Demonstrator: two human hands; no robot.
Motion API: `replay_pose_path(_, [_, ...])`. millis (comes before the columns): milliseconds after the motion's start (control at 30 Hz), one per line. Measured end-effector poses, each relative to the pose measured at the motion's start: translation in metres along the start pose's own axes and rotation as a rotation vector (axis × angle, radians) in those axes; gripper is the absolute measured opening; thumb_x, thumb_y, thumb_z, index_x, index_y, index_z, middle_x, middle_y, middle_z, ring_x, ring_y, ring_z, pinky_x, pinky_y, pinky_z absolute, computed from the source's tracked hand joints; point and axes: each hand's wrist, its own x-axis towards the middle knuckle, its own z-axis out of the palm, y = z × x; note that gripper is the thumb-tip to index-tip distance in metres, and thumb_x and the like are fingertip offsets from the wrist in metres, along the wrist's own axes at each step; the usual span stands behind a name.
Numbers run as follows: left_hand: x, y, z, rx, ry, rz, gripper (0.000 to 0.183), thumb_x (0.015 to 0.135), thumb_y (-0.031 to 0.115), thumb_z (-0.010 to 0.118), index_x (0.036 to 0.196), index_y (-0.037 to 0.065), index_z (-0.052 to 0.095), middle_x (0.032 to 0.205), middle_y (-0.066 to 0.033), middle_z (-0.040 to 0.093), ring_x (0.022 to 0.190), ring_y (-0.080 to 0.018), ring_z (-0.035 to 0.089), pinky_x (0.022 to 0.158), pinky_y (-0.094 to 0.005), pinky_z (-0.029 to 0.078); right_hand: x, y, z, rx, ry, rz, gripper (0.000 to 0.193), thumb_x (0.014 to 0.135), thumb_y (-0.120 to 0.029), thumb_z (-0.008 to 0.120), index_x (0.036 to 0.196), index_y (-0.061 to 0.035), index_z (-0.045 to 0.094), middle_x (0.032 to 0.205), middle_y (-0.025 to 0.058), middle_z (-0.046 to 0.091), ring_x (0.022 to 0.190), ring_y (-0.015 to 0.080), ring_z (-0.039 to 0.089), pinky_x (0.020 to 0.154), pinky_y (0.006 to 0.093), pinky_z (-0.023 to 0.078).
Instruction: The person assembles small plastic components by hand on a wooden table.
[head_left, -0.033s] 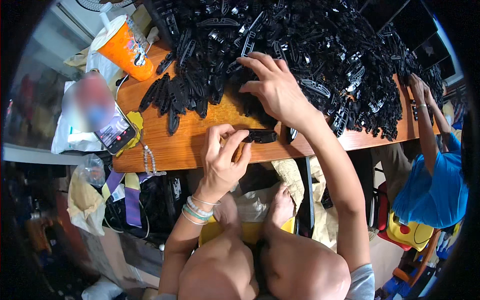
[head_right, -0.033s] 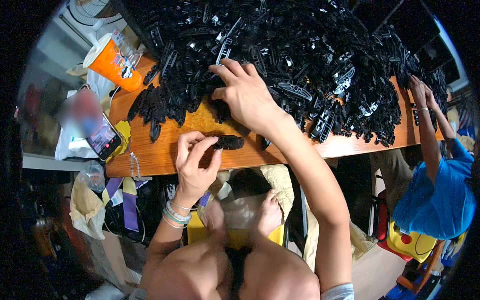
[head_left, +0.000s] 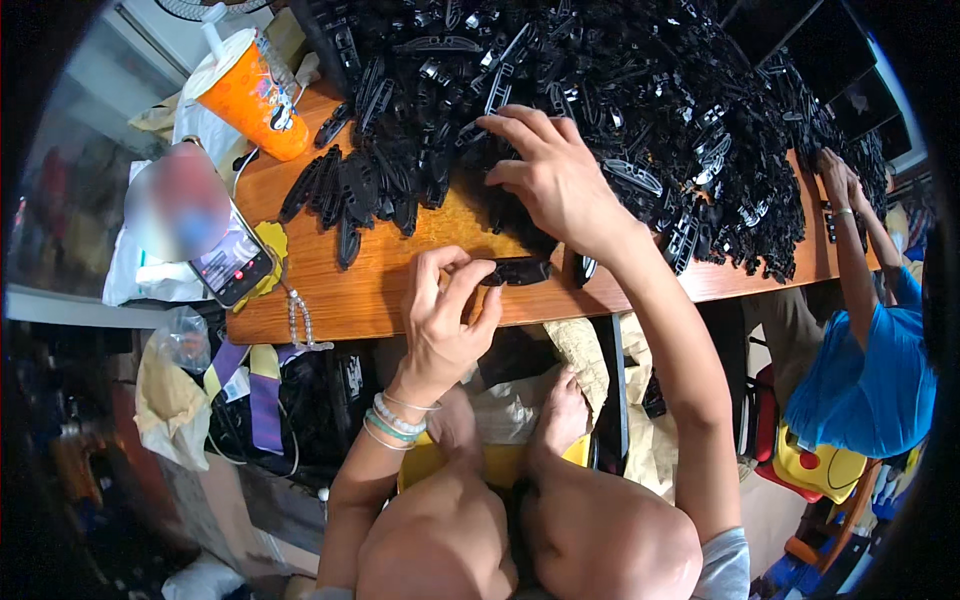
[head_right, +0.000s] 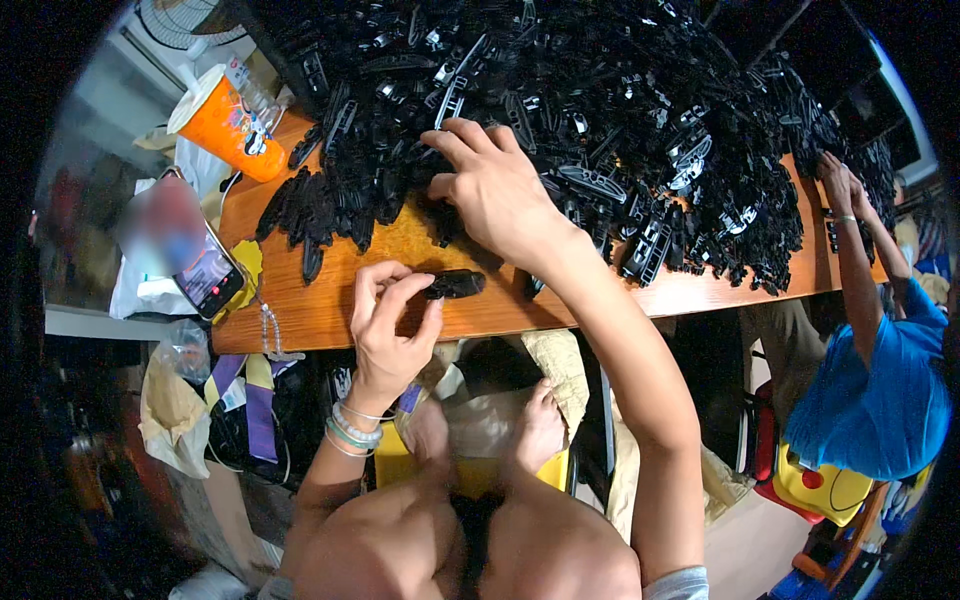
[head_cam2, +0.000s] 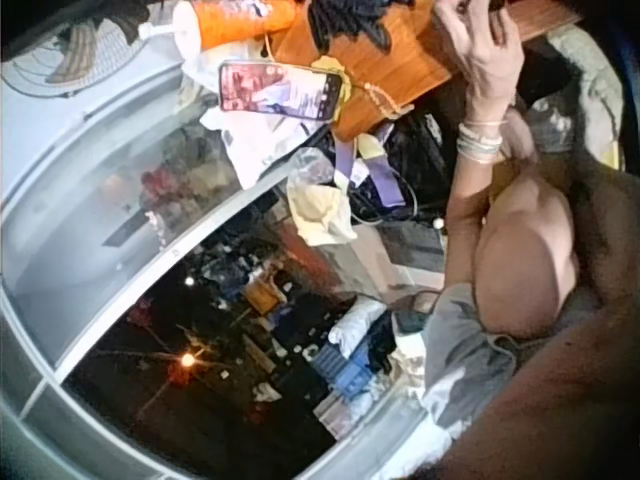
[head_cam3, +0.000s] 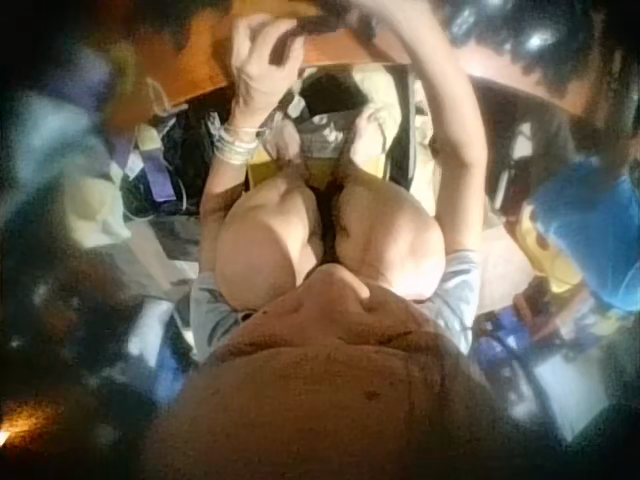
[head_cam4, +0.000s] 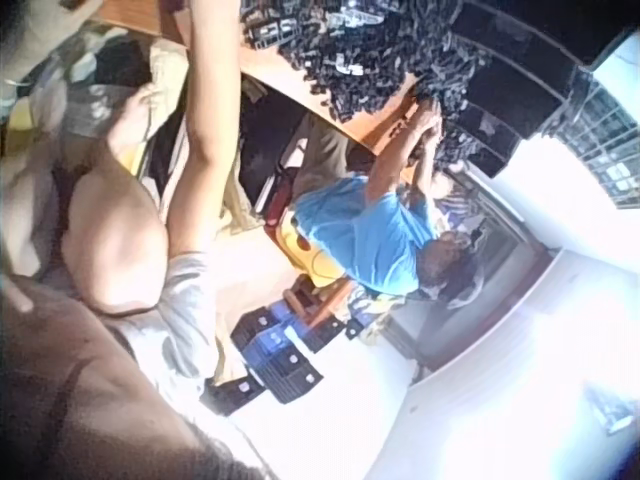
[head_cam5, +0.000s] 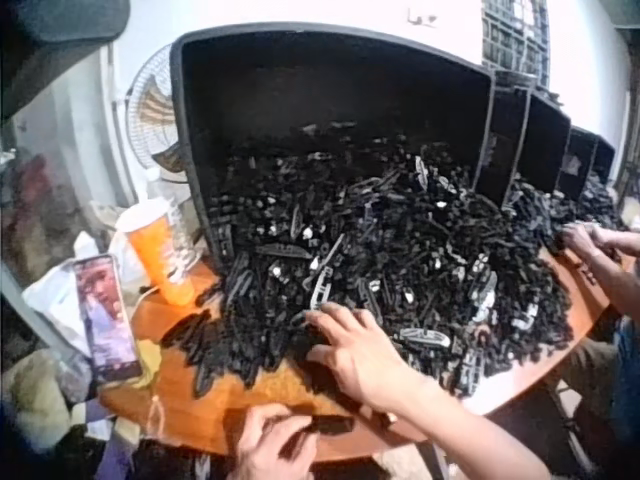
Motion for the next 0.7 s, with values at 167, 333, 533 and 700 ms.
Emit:
replay_pose_path(167, [0.002, -0.004, -0.009, -0.128, -0.062, -0.129, 0.029, 0.069, -0.003, 0.067, 0.096, 0.002, 0.056, 0.096, -0.0154, 0.056, 0.089, -0.0326, 0.056, 0.078, -0.0372, 0.048, -0.012, -0.001, 0.004, -0.025, 0.135, -0.010, 0.014, 0.074, -0.004, 0.063, 0.087, -0.0062, 0.061, 0.114, 0.0062, 0.058, 0.106, 0.0244, 0.052, 0.084, 0.0359, 0.038])
replay_pose_path(333, [0.002, -0.007, -0.009, -0.244, -0.033, -0.235, 0.023, 0.075, -0.005, 0.065, 0.096, -0.002, 0.056, 0.091, -0.0118, 0.058, 0.081, -0.0218, 0.060, 0.072, -0.0285, 0.049, -0.031, -0.004, 0.011, -0.037, 0.233, 0.004, 0.016, 0.076, -0.006, 0.054, 0.092, -0.0064, 0.054, 0.096, 0.0052, 0.057, 0.091, 0.0229, 0.051, 0.080, 0.0369, 0.037])
replay_pose_path(533, [0.005, -0.005, -0.016, -0.532, -0.129, -0.370, 0.025, 0.080, -0.007, 0.064, 0.105, -0.004, 0.058, 0.098, -0.0052, 0.054, 0.091, -0.0102, 0.054, 0.080, -0.0221, 0.044, -0.051, -0.031, -0.008, 0.431, 0.443, 0.087, 0.021, 0.072, 0.014, 0.062, 0.087, 0.0000, 0.055, 0.093, 0.0134, 0.063, 0.080, 0.0276, 0.059, 0.068, 0.0337, 0.046])
replay_pose_path(700, [0.006, 0.010, -0.018, -0.645, -0.142, -0.449, 0.025, 0.080, -0.004, 0.066, 0.104, -0.004, 0.061, 0.098, -0.0075, 0.062, 0.085, -0.0126, 0.060, 0.073, -0.0240, 0.049, -0.064, -0.048, -0.015, 0.717, 0.449, 0.210, 0.022, 0.070, 0.013, 0.063, 0.090, 0.0042, 0.065, 0.090, 0.0135, 0.066, 0.082, 0.0247, 0.063, 0.070, 0.0308, 0.050])
